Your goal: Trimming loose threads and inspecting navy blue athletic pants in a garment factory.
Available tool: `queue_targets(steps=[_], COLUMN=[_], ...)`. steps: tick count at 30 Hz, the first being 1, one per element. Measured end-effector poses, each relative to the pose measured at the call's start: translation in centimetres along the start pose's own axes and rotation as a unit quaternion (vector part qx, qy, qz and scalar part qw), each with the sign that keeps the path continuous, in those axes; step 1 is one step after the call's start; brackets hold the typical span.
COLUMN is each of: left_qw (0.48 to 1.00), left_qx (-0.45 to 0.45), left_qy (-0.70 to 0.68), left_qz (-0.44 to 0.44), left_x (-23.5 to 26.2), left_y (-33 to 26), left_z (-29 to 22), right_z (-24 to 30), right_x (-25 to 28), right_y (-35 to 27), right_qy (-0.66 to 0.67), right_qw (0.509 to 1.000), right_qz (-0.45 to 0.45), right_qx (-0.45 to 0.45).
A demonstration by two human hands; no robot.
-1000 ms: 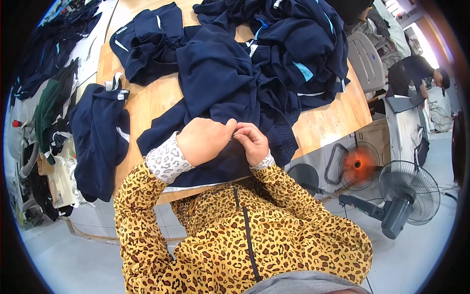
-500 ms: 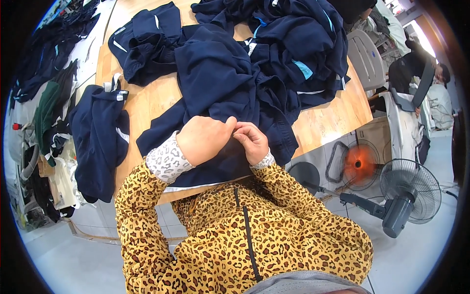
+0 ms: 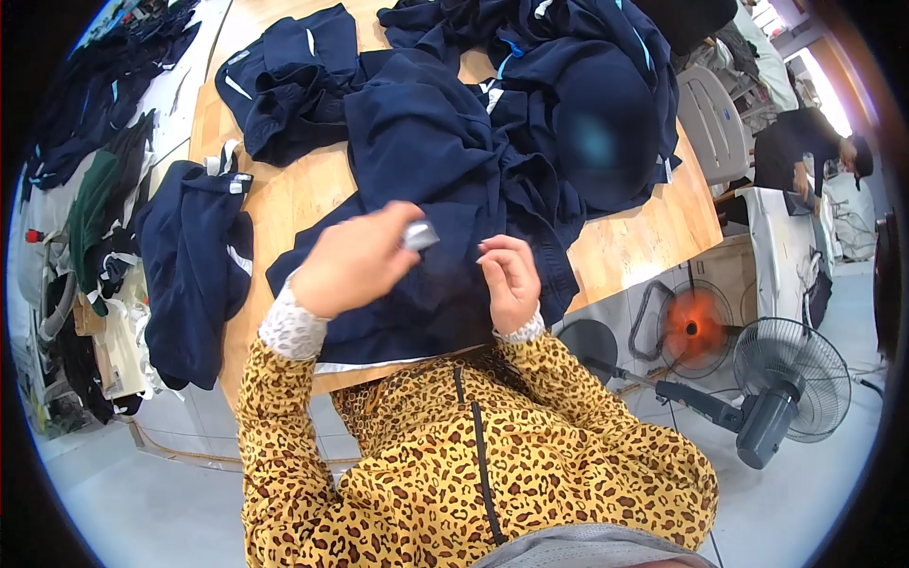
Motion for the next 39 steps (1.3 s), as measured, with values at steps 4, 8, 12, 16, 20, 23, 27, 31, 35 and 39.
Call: queue_targets(steps=[4,8,12,16,20,23,27,31,35,39], left_qw=[0.910,0.737,0.736,0.714,0.638,0.598,0.496,0.523,0.536,0.580], left_qx=[0.135,0.226,0.271,0.263,0.240,0.236,0.238,0.207,0.224,0.244], left_qy=[-0.319,-0.564,-0.545,-0.587,-0.672,-0.724,-0.803,-0.793,-0.772,-0.735], left_qz=[-0.228,-0.297,-0.297,-0.275,-0.290,-0.250,-0.228,-0.235,-0.257,-0.252], left_x=[2.4,-0.2,-1.9,-3.2,-5.1,-6.2,-6.5,-7.3,-5.6,-5.8], left_y=[-2.6,-5.4,-7.5,-7.2,-5.4,-3.5,-0.7,1.8,3.3,3.9], left_z=[6.7,10.1,10.6,10.2,10.1,10.0,10.9,13.6,12.6,13.1], right_z=[7.0,3.8,2.4,0.2,1.6,1.9,3.8,2.6,1.7,2.1], right_x=[-3.4,-8.2,-5.6,-2.9,-2.8,-3.6,-5.1,-7.8,-8.0,-6.5], right_y=[1.7,-0.5,3.2,7.0,7.8,6.8,5.0,0.6,-0.1,-0.1], right_qy=[-0.180,-0.353,-0.171,0.298,0.536,0.582,0.596,0.593,0.599,0.605], right_qw=[0.961,0.872,0.947,0.926,0.801,0.763,0.745,0.720,0.731,0.740], right_qz=[0.155,0.311,0.246,0.088,0.073,0.064,0.083,0.108,0.172,0.150], right_qx=[0.144,0.132,0.113,-0.212,-0.257,-0.274,-0.287,-0.344,-0.279,-0.254])
Point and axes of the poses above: each hand's wrist, its own y-axis towards the middle knuckle, its own x-axis out of the back of the hand, z = x × y, the point moved 7 cm from there along y, towards the middle knuckle, and after that the axes turned 6 degrees about -y, right-handed, at the moved point
